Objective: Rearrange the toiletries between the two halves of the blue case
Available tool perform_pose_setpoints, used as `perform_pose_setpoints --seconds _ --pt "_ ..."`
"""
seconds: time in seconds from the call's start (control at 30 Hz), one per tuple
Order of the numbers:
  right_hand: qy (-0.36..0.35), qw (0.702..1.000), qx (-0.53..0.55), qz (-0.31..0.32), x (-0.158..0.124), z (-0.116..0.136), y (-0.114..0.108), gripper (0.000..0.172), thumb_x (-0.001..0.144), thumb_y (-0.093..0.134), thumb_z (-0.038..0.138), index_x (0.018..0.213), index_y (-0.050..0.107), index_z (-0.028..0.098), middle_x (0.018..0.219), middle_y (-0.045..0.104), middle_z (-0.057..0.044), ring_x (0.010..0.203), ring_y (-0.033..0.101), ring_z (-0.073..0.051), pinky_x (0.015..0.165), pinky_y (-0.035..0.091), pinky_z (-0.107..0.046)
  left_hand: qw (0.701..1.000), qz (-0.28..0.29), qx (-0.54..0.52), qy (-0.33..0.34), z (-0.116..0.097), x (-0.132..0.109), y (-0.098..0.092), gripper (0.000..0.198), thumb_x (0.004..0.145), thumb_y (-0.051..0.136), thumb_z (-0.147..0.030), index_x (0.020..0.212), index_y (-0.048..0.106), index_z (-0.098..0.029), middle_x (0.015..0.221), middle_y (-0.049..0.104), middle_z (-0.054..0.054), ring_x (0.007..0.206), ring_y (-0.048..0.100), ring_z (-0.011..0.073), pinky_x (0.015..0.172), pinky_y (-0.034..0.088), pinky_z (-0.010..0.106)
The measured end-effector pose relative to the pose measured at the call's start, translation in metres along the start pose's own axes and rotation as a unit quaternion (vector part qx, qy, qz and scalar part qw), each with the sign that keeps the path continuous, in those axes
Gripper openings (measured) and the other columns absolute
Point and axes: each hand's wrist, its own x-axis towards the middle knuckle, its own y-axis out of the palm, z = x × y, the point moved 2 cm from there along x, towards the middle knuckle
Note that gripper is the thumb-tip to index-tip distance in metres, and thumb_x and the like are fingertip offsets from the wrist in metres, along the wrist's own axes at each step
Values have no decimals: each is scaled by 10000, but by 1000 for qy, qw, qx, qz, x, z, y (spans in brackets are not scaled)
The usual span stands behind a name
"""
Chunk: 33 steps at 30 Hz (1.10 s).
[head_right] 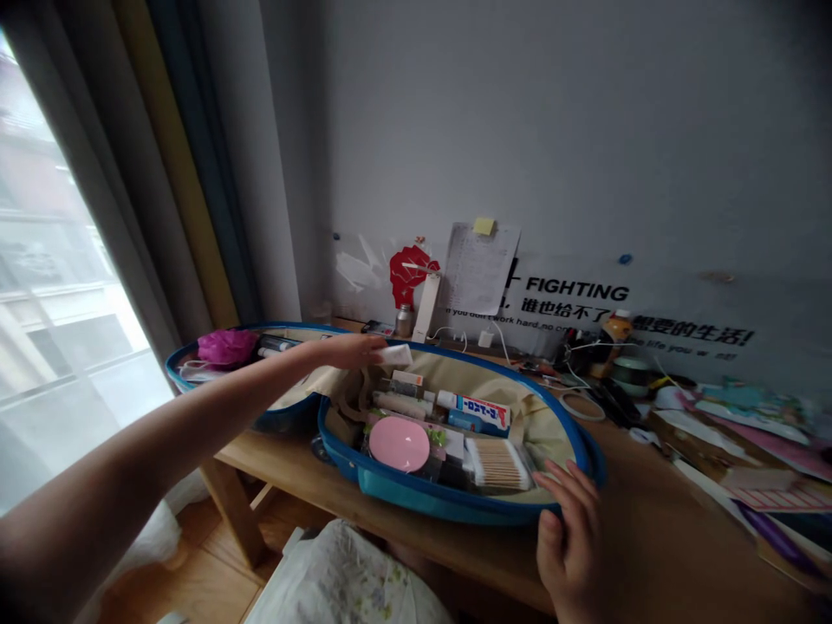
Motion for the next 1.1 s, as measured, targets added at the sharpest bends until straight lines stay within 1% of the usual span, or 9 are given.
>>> perform_pose_setpoints --seconds 0.07,0.17,0.27,0.37,0.5,0.63,0.83,0.97,1.1 --pt "3 1000 5 -3 0 0 0 329 1005 388 381 1111 632 187 1123 656 -147 1243 548 -321 1003 446 -545 1000 19 -7 19 -16 9 13 334 950 570 -352 1242 597 -193 1162 682 69 992 644 195 876 509 333" --pt "10 1000 5 1 -2 0 0 329 1005 388 380 1115 633 189 1134 653 -145 1248 541 -319 1008 443 -546 999 27 -22 23 -26 17 26 348 961 585 -387 1224 596 -160 1155 657 80 986 647 199 884 545 409" --pt "12 1000 3 9 -3 -1 0 331 1006 386 373 1128 632 188 1159 646 -146 1264 529 -320 1019 437 -543 999 23 -38 15 -27 22 29 370 984 548 -416 1239 582 -151 1125 654 74 965 654 198 857 565 411" --pt "10 1000 4 7 -3 -1 0 338 1009 378 372 1142 625 184 1170 644 -151 1264 531 -322 1022 436 -551 998 34 -43 13 -24 23 31 376 977 565 -406 1258 577 -157 1163 646 80 993 652 206 866 569 417" --pt "0 1000 1 5 -2 -1 0 329 1008 383 361 1142 622 180 1164 644 -153 1263 536 -324 1020 440 -550 996 80 -29 22 -22 24 42 373 959 599 -389 1257 583 -164 1222 628 93 1047 640 217 897 562 439" --pt "0 1000 -3 10 0 0 -1 341 1011 370 365 1151 619 180 1179 638 -155 1270 528 -326 1020 437 -553 991 125 -14 40 -26 27 54 346 950 617 -370 1231 602 -169 1214 636 90 1051 639 214 913 556 443" --pt "0 1000 -3 12 0 1 -1 340 1010 373 369 1128 627 176 1147 644 -154 1249 538 -323 1003 449 -541 990 131 -16 53 -28 28 53 308 958 603 -376 1181 631 -165 1188 655 80 1055 642 214 936 544 446" --pt "5 1000 0 6 -3 -2 -1 334 1005 381 377 1133 627 189 1154 648 -143 1244 545 -319 1013 445 -553 991 123 -19 49 -26 28 52 308 971 577 -404 1159 639 -168 1190 656 83 1050 643 209 933 546 438" --pt "-1 1000 -5 6 -3 -2 0 333 1006 379 370 1124 626 180 1150 647 -151 1255 542 -322 1011 447 -549 992 113 -21 46 -28 28 54 296 969 581 -406 1122 649 -162 1150 669 76 1021 651 200 915 553 427"
